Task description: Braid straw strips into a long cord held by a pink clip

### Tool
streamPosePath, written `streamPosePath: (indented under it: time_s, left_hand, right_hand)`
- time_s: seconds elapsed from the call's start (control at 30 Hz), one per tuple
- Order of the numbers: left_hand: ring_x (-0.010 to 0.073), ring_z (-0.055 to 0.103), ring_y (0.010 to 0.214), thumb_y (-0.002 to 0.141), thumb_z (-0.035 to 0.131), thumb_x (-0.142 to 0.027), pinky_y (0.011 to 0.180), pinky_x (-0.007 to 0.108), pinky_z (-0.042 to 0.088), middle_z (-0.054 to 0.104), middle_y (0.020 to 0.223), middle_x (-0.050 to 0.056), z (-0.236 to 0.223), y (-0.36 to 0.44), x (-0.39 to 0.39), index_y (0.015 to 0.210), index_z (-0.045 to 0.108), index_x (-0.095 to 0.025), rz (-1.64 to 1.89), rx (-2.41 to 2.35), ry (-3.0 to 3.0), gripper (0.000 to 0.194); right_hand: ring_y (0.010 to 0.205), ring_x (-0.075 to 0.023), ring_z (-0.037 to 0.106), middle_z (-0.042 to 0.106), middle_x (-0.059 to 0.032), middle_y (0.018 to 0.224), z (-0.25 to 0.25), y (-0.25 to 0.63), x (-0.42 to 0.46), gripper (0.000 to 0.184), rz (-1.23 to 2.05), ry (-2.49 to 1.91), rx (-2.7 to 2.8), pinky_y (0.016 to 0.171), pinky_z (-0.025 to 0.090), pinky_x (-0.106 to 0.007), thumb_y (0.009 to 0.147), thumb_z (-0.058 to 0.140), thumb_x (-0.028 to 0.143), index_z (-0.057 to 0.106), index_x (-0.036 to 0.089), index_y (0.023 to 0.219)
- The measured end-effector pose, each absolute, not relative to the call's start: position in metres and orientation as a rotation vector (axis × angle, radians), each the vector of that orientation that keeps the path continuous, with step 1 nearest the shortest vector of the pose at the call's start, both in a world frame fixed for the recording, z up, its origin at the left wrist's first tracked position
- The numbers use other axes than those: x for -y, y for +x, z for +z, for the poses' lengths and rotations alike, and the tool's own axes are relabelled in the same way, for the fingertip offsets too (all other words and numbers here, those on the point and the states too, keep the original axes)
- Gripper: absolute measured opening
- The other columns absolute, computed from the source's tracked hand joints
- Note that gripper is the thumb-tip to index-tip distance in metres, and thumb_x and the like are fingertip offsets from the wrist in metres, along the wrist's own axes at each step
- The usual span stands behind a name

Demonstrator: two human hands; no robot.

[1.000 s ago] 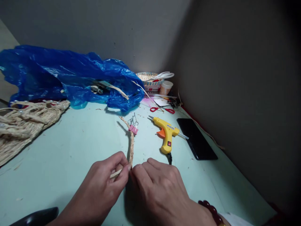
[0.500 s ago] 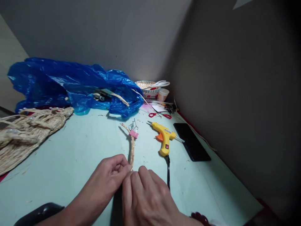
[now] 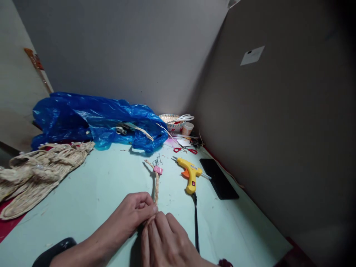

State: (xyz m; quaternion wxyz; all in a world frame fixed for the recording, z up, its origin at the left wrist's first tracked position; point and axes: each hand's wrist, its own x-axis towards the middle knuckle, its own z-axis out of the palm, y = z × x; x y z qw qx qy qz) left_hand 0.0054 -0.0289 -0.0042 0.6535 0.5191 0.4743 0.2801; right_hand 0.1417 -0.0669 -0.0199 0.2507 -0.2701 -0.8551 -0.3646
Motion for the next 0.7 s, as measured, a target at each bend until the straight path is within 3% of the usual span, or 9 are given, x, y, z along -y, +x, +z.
streamPosePath:
  time_s: [0.17, 0.27, 0.3, 0.4, 0.53, 0.6, 0.7]
  left_hand:
    - [0.0101, 0.033, 0.055, 0.076, 0.064, -0.034, 0.053, 0.022, 0.024, 0.04, 0.057, -0.009, 0.002, 0.003, 0.033, 0.07, 0.051, -0.018, 0.633, -1.082, 1.143, 0.021]
    - [0.011, 0.039, 0.057, 0.078, 0.064, -0.034, 0.056, 0.023, 0.029, 0.045, 0.059, -0.008, 0.005, 0.001, 0.035, 0.071, 0.056, -0.017, 0.637, -1.106, 1.164, 0.02]
    - [0.011, 0.041, 0.058, 0.078, 0.065, -0.033, 0.057, 0.022, 0.029, 0.047, 0.06, -0.008, 0.005, 0.001, 0.036, 0.071, 0.057, -0.016, 0.63, -1.112, 1.164, 0.02]
    - [0.0119, 0.047, 0.063, 0.08, 0.065, -0.029, 0.059, 0.022, 0.034, 0.054, 0.067, -0.005, 0.005, 0.0, 0.037, 0.078, 0.061, -0.016, 0.617, -1.098, 1.139, 0.014]
    - [0.0161, 0.057, 0.074, 0.083, 0.061, -0.026, 0.067, 0.024, 0.042, 0.063, 0.075, -0.002, 0.005, 0.001, 0.039, 0.086, 0.063, -0.018, 0.643, -1.075, 1.171, 0.009]
    - [0.0172, 0.058, 0.076, 0.082, 0.061, -0.027, 0.069, 0.025, 0.044, 0.064, 0.075, -0.002, 0.007, 0.002, 0.039, 0.085, 0.063, -0.018, 0.633, -1.124, 1.225, 0.01]
    - [0.0169, 0.059, 0.078, 0.08, 0.061, -0.028, 0.069, 0.022, 0.045, 0.065, 0.077, -0.002, 0.01, 0.005, 0.04, 0.083, 0.064, -0.019, 0.595, -1.238, 1.278, 0.01]
  right_hand:
    - [0.052, -0.0167, 0.046, 0.055, -0.0045, 0.057, -0.022, 0.155, 0.063, 0.015, -0.679, -0.76, 2.271, 0.05, 0.031, -0.031, 0.085, 0.047, 0.009, 0.06, 0.012, 0.076]
    - [0.059, -0.0183, 0.051, 0.059, -0.0041, 0.063, -0.003, 0.171, 0.062, 0.032, -0.026, -0.891, 2.305, 0.056, 0.039, -0.031, 0.091, 0.048, 0.042, 0.062, 0.015, 0.08]
    - [0.067, -0.0187, 0.056, 0.063, -0.0051, 0.072, 0.005, 0.177, 0.06, 0.034, 0.259, -0.986, 2.277, 0.062, 0.043, -0.031, 0.09, 0.05, 0.046, 0.065, 0.016, 0.09]
    - [0.086, -0.0181, 0.06, 0.067, -0.0057, 0.094, 0.024, 0.191, 0.049, 0.027, 0.844, -1.312, 2.046, 0.079, 0.044, -0.03, 0.093, 0.053, 0.041, 0.064, 0.019, 0.104]
    - [0.072, -0.0138, 0.059, 0.065, -0.0028, 0.084, 0.02, 0.19, 0.029, 0.025, 1.661, -1.067, 1.903, 0.065, 0.045, -0.023, 0.095, 0.05, 0.039, 0.061, 0.017, 0.098]
    - [0.064, -0.0102, 0.054, 0.062, -0.0011, 0.079, 0.014, 0.185, 0.024, 0.021, 1.784, -0.991, 1.836, 0.06, 0.042, -0.021, 0.096, 0.047, 0.031, 0.06, 0.015, 0.092]
    - [0.068, -0.0096, 0.05, 0.059, 0.0001, 0.078, 0.008, 0.181, 0.023, 0.019, 1.603, -1.065, 1.884, 0.062, 0.039, -0.02, 0.094, 0.045, 0.018, 0.06, 0.015, 0.082]
